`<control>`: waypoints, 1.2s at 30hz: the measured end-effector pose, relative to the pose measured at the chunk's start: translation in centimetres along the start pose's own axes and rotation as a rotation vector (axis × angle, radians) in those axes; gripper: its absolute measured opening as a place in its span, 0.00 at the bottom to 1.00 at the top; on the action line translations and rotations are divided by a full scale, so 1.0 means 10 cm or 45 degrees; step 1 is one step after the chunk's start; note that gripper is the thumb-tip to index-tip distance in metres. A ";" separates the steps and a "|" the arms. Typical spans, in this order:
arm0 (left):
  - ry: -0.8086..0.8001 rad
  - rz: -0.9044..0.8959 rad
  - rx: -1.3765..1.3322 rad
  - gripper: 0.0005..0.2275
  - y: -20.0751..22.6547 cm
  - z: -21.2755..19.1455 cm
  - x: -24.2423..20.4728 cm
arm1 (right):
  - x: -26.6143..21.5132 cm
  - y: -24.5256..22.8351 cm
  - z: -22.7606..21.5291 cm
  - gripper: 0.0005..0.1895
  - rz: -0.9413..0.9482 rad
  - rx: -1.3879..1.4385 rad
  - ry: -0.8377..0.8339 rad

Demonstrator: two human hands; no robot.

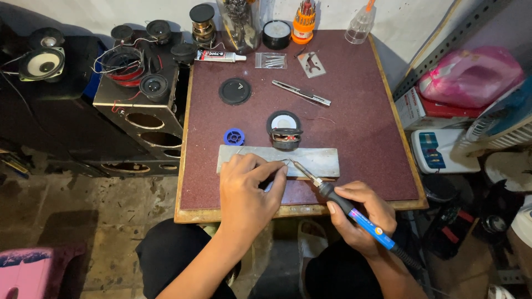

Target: The person uses a soldering iron to attach a wire to a small speaker component on a workbench. They heat the connection point and apply solder to secure the wire, then inspect the finished joint.

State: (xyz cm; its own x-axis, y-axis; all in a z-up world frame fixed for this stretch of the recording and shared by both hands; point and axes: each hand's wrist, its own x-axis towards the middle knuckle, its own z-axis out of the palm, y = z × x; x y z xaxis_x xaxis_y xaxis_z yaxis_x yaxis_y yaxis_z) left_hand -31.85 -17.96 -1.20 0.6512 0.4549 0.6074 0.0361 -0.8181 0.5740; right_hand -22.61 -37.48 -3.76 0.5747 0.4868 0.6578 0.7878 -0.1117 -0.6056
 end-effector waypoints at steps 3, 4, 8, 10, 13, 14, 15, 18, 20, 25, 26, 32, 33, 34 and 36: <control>0.013 0.007 0.004 0.02 0.00 0.01 0.00 | 0.00 0.00 -0.01 0.10 -0.008 -0.010 -0.010; 0.012 0.007 0.004 0.02 -0.01 0.01 -0.01 | 0.01 -0.01 -0.01 0.10 -0.007 -0.010 -0.010; -0.001 0.004 0.003 0.02 -0.01 0.01 -0.02 | -0.01 -0.01 -0.01 0.11 0.025 -0.001 0.007; -0.003 0.003 0.003 0.02 -0.02 0.02 -0.02 | -0.02 0.00 -0.01 0.11 0.042 0.015 0.030; -0.007 -0.003 0.014 0.02 -0.02 0.02 -0.02 | -0.01 0.01 -0.01 0.11 0.013 0.003 0.030; -0.006 -0.007 0.015 0.02 -0.02 0.02 -0.02 | -0.01 0.01 -0.02 0.11 0.010 0.012 0.017; -0.005 -0.010 0.016 0.02 -0.01 0.02 -0.02 | 0.00 0.01 -0.02 0.11 0.006 0.021 0.005; 0.000 -0.007 -0.001 0.02 -0.02 0.02 -0.02 | 0.02 -0.01 -0.03 0.10 -0.005 0.024 -0.001; 0.001 -0.008 -0.009 0.01 -0.02 0.02 -0.02 | -0.01 0.01 -0.02 0.10 0.005 0.027 0.009; -0.004 -0.007 -0.027 0.01 -0.02 0.00 -0.02 | -0.01 0.02 -0.01 0.10 0.007 0.042 0.031; -0.002 -0.010 -0.037 0.01 -0.02 0.00 -0.03 | 0.00 0.01 -0.01 0.10 0.003 0.033 0.024; -0.010 -0.029 -0.052 0.01 -0.02 0.00 -0.03 | 0.00 0.00 0.00 0.11 0.007 0.066 0.026; -0.014 -0.036 -0.057 0.01 -0.02 0.00 -0.03 | 0.01 0.00 0.00 0.11 0.000 0.058 0.021; -0.016 -0.038 -0.057 0.01 -0.02 0.00 -0.03 | 0.01 0.00 0.00 0.11 0.003 0.057 0.020; -0.009 -0.021 -0.040 0.01 -0.02 0.00 -0.02 | 0.02 -0.02 -0.01 0.11 -0.008 0.042 0.010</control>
State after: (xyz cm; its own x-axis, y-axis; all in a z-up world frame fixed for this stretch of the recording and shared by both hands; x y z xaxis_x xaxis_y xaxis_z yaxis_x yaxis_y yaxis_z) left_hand -31.96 -17.86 -1.47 0.6558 0.4655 0.5943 0.0227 -0.7991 0.6008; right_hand -22.59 -37.41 -3.48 0.5713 0.4809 0.6652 0.7839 -0.0795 -0.6158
